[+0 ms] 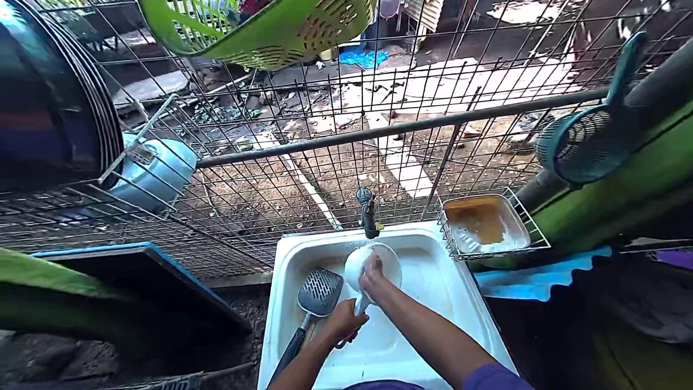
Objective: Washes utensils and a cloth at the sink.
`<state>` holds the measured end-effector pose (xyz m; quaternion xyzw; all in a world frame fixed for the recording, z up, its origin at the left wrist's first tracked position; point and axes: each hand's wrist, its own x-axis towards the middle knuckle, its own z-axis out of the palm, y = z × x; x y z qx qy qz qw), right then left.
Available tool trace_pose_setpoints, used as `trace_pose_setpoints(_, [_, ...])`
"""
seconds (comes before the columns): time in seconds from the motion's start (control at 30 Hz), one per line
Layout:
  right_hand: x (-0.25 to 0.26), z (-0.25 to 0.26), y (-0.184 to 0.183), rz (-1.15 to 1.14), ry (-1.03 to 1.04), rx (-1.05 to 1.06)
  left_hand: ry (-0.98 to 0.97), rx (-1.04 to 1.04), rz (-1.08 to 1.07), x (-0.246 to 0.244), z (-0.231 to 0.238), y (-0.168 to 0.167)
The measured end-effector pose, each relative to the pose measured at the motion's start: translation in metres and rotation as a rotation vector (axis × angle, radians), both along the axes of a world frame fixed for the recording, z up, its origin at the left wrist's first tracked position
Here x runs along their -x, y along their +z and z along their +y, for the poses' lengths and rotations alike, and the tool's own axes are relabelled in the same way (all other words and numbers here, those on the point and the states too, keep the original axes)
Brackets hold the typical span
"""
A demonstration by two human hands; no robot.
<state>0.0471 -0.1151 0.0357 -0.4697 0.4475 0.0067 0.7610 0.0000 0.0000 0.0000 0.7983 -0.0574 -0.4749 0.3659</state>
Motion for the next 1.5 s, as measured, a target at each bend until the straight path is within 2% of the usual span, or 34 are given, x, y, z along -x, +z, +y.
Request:
trace_pose_setpoints(0.07, [0.018, -0.013, -0.03, -0.069, 0.552, 0.4, -0.024, -0.03, -0.087, -0.013, 0.003, 0.001])
trace_pose_setpoints(0.13, [0.015, -0.054, -0.059, -0.081, 1.203, 0.885, -0.05, -0.05, -0.133, -0.023, 0.008, 0.001])
trace_pose_setpoints(0.17, [0.009, -0.075, -0.061, -0.052, 1.503, 1.066, -0.069, -0.059, -0.132, -0.023, 0.009, 0.002])
trace_pose_setpoints(0.2, [0.004, -0.092, -0.061, -0.076, 1.728, 1.224, -0.082, -0.059, -0.12, -0.02, 0.007, 0.004])
trace_pose_setpoints(0.23, [-0.001, -0.102, -0.059, -0.13, 1.857, 1.349, -0.082, -0.047, -0.112, -0.014, 0.004, 0.007])
trace_pose_setpoints(0.27, [-0.005, -0.107, -0.057, -0.179, 1.875, 1.426, -0.071, -0.029, -0.122, -0.011, -0.001, 0.01])
trace_pose_setpoints(0.3, [-0.005, -0.108, -0.057, -0.198, 1.784, 1.421, -0.069, -0.018, -0.144, -0.011, -0.006, 0.013])
trace_pose_setpoints(0.37, [0.009, -0.096, -0.068, -0.17, 1.465, 1.261, -0.109, -0.023, -0.198, -0.013, -0.016, 0.015])
trace_pose_setpoints(0.4, [0.017, -0.085, -0.07, -0.128, 1.307, 1.099, -0.141, -0.036, -0.216, -0.014, -0.02, 0.015])
trace_pose_setpoints(0.47, [0.034, -0.06, -0.061, -0.081, 0.987, 0.649, -0.202, -0.094, -0.237, -0.013, -0.025, 0.014])
trace_pose_setpoints(0.53, [0.04, -0.046, -0.033, -0.056, 0.516, 0.137, -0.236, -0.179, -0.27, -0.009, -0.025, 0.013])
trace_pose_setpoints(0.57, [0.039, -0.045, -0.023, -0.045, 0.291, -0.028, -0.253, -0.235, -0.288, -0.007, -0.024, 0.016])
trace_pose_setpoints(0.63, [0.04, -0.057, -0.016, -0.077, 0.075, -0.151, -0.294, -0.35, -0.304, -0.005, -0.023, 0.027])
trace_pose_setpoints(0.67, [0.048, -0.065, -0.015, -0.087, 0.058, -0.111, -0.319, -0.398, -0.296, -0.003, -0.024, 0.034])
trace_pose_setpoints(0.73, [0.062, -0.081, -0.005, -0.055, 0.102, 0.145, -0.381, -0.48, -0.268, 0.001, -0.027, 0.047])
trace_pose_setpoints(0.83, [0.07, -0.086, 0.007, -0.142, 0.249, 0.681, -0.423, -0.542, -0.268, 0.006, -0.032, 0.053])
trace_pose_setpoints(0.87, [0.072, -0.082, 0.002, -0.239, 0.333, 0.858, -0.425, -0.546, -0.279, 0.007, -0.033, 0.054])
trace_pose_setpoints(0.93, [0.076, -0.073, -0.02, -0.414, 0.634, 1.198, -0.429, -0.54, -0.314, 0.008, -0.037, 0.058])
trace_pose_setpoints(1.0, [0.069, -0.065, -0.029, -0.395, 0.976, 1.459, -0.438, -0.552, -0.351, 0.006, -0.04, 0.062])
trace_pose_setpoints(1.03, [0.061, -0.064, -0.03, -0.361, 1.062, 1.506, -0.44, -0.563, -0.356, 0.005, -0.039, 0.063])
trace_pose_setpoints(1.07, [0.05, -0.067, -0.029, -0.327, 1.08, 1.496, -0.44, -0.572, -0.357, 0.004, -0.036, 0.065])
trace_pose_setpoints(1.13, [0.021, -0.083, -0.023, -0.27, 1.003, 1.321, -0.444, -0.58, -0.361, 0.004, -0.028, 0.071])
trace_pose_setpoints(1.27, [-0.004, -0.121, -0.029, -0.238, 0.631, 0.36, -0.413, -0.57, -0.381, 0.007, -0.011, 0.07])
trace_pose_setpoints(1.3, [-0.001, -0.125, -0.031, -0.21, 0.582, 0.233, -0.404, -0.567, -0.396, 0.008, -0.006, 0.067])
trace_pose_setpoints(1.37, [0.004, -0.127, -0.038, -0.171, 0.58, 0.256, -0.382, -0.55, -0.433, 0.012, 0.005, 0.055])
trace_pose_setpoints(1.5, [0.004, -0.124, -0.044, 0.004, 0.556, 0.652, -0.276, -0.528, -0.52, 0.019, 0.027, 0.033])
